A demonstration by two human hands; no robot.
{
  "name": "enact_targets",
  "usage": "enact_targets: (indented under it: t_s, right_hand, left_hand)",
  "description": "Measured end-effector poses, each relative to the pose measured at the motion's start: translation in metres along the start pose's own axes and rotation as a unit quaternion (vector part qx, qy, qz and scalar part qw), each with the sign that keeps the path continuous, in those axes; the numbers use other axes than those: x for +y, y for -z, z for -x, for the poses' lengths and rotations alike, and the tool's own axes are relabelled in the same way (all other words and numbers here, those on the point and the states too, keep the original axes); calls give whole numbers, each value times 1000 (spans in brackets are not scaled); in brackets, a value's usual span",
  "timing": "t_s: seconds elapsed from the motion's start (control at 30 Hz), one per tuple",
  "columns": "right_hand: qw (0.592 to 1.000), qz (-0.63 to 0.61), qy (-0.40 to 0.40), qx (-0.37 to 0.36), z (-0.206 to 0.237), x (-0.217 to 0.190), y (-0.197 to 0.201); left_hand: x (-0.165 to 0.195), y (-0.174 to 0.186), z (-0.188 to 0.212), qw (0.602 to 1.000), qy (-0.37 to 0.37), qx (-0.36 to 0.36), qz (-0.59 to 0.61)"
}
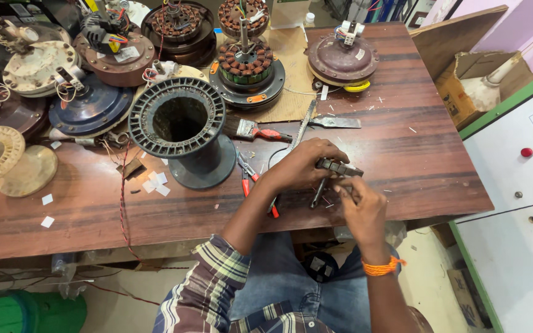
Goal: The person sits at a workbench fitting components onto a small electric motor armature, pressing parts into place by hand and turning the assembly over to work on its other side. They briefly reach into a storage shelf under the bench, then resume fitting the motor parts together.
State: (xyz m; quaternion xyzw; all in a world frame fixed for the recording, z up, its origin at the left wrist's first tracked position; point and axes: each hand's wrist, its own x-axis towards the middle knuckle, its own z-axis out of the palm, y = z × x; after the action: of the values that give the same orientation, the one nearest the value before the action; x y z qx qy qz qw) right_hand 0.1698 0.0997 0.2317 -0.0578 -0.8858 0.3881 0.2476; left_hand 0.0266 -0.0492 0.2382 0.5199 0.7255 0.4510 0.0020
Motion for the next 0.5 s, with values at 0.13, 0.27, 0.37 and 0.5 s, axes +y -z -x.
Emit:
enact_targets:
  t_s: [0.13,0.27,0.37,0.5]
  right_hand:
    - [997,-71,32,25,18,14,-20]
    - [999,-40,-26,19,25,28,-18]
    - [997,-51,47,15,28,29,-6]
    - [998,-3,41,-48,26,20,24]
  left_hand:
    - [15,-4,14,994,-44,38,-89]
    - [44,-27,41,952,-116,113,-261]
    - [51,-42,56,953,-97,119,-262]
    - [37,-51,61,950,-36,94,-296]
